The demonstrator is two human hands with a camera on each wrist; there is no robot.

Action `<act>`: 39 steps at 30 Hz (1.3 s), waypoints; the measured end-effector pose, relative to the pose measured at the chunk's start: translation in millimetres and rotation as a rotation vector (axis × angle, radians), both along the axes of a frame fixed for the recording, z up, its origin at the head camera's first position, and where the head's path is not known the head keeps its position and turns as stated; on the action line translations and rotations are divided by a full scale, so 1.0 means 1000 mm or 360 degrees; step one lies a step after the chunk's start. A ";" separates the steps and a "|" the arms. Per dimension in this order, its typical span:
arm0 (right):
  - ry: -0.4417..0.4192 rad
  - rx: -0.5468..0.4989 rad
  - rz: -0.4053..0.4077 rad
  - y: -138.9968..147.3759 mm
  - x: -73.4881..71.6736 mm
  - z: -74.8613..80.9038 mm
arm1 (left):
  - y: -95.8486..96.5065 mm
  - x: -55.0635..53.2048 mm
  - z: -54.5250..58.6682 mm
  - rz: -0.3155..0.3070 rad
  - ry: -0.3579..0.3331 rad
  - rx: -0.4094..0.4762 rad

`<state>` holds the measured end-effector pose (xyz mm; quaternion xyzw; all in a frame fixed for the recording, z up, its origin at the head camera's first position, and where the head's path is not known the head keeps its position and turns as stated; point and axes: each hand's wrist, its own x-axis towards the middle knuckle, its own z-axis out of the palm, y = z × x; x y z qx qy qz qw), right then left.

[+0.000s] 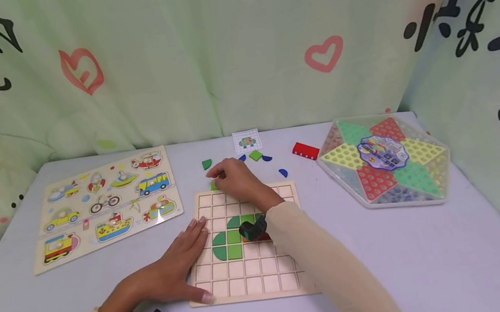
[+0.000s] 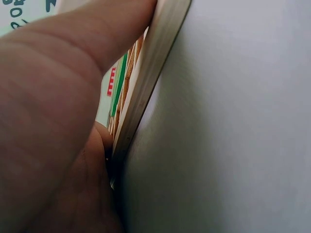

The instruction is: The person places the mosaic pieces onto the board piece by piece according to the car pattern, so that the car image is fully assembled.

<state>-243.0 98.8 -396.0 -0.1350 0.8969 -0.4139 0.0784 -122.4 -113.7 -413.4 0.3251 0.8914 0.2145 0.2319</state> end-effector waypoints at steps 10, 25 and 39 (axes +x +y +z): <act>-0.0038 0.0138 0.0008 -0.007 -0.004 -0.006 | 0.000 0.000 0.000 0.0008 -0.0014 0.0025; 0.0032 0.0281 0.0058 -0.013 -0.002 -0.007 | -0.001 -0.001 -0.003 -0.0010 0.0003 0.0030; 0.0026 0.0234 -0.0068 -0.012 0.000 -0.005 | 0.000 -0.001 -0.003 0.0010 -0.0006 0.0016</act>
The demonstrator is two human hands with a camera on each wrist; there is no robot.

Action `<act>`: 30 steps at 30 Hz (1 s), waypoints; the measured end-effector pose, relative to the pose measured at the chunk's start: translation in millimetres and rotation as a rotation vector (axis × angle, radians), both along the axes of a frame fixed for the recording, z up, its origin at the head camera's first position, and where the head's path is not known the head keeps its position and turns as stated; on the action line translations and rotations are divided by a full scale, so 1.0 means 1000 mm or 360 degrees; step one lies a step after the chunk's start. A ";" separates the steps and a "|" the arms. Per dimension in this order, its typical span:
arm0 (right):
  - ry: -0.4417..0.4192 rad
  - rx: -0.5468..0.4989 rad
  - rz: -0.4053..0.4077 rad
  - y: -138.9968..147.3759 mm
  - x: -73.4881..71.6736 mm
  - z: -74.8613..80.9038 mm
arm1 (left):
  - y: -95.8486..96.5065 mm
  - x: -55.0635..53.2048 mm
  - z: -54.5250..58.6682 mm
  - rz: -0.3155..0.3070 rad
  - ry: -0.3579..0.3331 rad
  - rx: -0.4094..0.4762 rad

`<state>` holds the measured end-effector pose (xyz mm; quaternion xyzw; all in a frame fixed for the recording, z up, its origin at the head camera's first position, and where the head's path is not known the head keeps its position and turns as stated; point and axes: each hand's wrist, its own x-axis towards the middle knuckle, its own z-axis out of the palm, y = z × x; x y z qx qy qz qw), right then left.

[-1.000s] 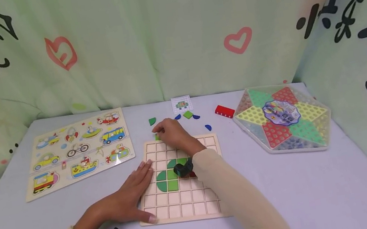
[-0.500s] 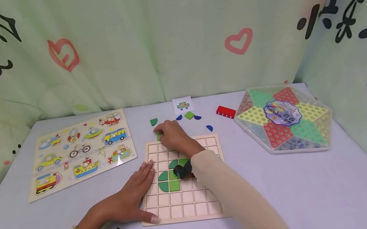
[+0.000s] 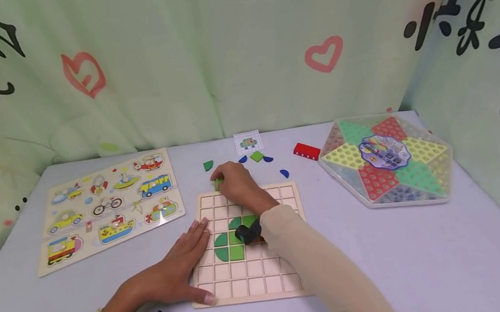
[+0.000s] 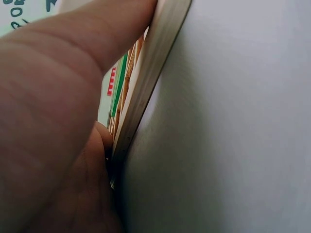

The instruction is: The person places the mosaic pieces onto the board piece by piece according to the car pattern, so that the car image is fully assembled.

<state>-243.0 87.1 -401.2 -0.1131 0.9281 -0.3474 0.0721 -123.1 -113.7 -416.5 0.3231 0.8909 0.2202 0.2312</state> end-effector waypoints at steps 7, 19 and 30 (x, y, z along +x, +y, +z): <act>0.0011 -0.0125 -0.0049 0.003 0.002 0.005 | 0.000 0.000 0.001 -0.0007 0.0010 -0.0003; -0.0017 -0.0116 -0.0049 0.020 0.013 0.009 | -0.001 -0.001 0.002 -0.0036 0.0018 0.0021; -0.0040 -0.0124 -0.0067 0.048 0.026 0.012 | -0.001 0.000 0.000 0.0003 -0.0001 0.0001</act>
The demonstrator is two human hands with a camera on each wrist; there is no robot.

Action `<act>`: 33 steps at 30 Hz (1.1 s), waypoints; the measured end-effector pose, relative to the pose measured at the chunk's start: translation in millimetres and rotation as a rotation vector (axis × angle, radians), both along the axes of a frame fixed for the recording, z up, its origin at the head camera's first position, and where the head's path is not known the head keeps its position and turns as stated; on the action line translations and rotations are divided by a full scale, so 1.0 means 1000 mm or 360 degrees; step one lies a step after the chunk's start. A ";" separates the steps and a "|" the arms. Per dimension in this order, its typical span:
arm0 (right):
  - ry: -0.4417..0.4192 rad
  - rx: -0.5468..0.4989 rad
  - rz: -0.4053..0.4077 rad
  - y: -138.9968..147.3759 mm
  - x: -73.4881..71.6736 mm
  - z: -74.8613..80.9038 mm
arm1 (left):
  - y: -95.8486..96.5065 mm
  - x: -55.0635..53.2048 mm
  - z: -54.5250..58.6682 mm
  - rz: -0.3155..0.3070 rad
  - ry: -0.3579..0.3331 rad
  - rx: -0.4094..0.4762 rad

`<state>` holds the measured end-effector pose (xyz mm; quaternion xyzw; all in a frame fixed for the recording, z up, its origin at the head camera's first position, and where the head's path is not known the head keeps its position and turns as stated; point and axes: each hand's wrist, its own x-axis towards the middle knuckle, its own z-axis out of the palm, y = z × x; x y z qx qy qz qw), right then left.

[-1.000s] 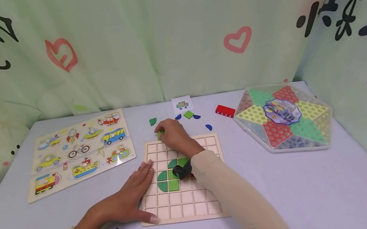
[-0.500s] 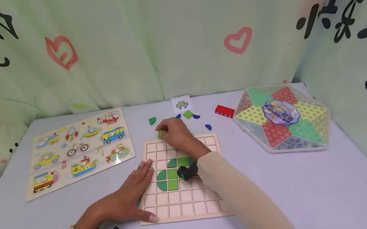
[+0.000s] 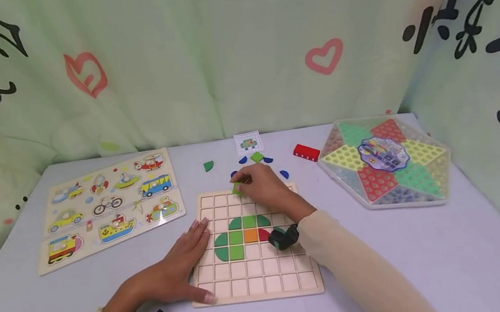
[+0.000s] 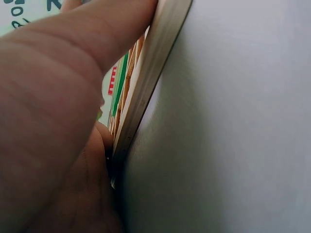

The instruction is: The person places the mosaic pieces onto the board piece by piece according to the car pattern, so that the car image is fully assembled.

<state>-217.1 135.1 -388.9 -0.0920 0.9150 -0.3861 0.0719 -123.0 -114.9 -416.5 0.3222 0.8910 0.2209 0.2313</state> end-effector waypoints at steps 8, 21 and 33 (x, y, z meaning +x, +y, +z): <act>-0.0035 0.0005 0.0155 0.010 0.013 0.006 | 0.000 0.002 -0.003 0.0025 -0.0005 -0.0006; -0.0134 0.0011 0.0328 0.032 0.042 0.008 | 0.002 0.001 -0.004 0.0013 0.0004 -0.0014; -0.0211 -0.0091 0.0524 0.036 0.062 0.006 | 0.002 0.001 -0.001 0.0012 -0.0002 0.0010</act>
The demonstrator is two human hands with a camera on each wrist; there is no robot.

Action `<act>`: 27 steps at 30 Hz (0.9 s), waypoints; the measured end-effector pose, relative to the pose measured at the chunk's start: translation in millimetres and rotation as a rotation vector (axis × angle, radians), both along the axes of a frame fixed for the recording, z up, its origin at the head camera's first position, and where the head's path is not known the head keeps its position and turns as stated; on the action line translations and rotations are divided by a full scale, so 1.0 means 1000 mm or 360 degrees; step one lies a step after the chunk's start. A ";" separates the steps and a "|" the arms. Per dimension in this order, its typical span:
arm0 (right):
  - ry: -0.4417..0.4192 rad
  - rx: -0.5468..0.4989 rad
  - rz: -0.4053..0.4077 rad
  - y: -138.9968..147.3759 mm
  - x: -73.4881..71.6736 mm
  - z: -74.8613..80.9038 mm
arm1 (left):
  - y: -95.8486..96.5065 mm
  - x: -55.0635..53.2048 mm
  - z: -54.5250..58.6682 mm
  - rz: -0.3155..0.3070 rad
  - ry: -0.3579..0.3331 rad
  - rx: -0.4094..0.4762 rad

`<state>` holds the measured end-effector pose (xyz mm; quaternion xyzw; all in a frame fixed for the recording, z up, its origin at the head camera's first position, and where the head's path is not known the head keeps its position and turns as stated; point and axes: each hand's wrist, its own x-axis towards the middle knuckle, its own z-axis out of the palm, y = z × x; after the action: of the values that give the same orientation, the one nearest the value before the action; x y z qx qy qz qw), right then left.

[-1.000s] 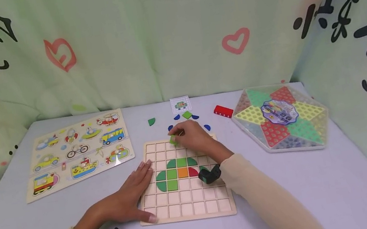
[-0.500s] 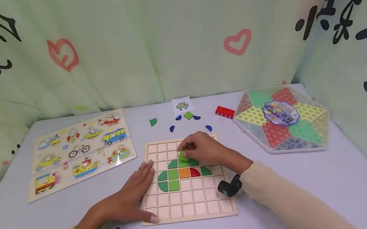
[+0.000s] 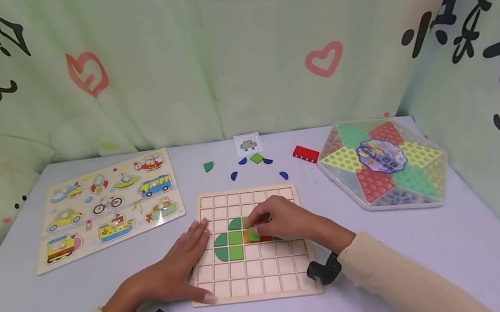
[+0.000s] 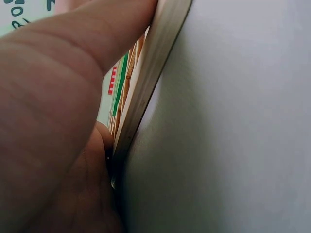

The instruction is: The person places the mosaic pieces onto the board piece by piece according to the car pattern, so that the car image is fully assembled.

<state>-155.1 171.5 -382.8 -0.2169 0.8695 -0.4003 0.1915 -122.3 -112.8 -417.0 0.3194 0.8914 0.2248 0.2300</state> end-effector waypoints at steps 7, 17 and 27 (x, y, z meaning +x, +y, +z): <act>-0.0038 -0.0038 0.0128 -0.002 0.008 -0.005 | 0.000 0.000 -0.001 -0.0005 0.0007 0.0002; -0.0006 0.0012 0.0156 -0.006 0.015 -0.005 | 0.000 0.000 0.000 -0.0004 -0.0007 0.0005; 0.0152 0.0091 0.0117 -0.012 0.023 -0.007 | 0.000 0.000 0.000 -0.0002 -0.0012 0.0011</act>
<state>-132.5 159.4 -389.4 -0.2621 0.8802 -0.3571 0.1705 -122.7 -113.0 -416.7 0.3199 0.8895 0.2289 0.2323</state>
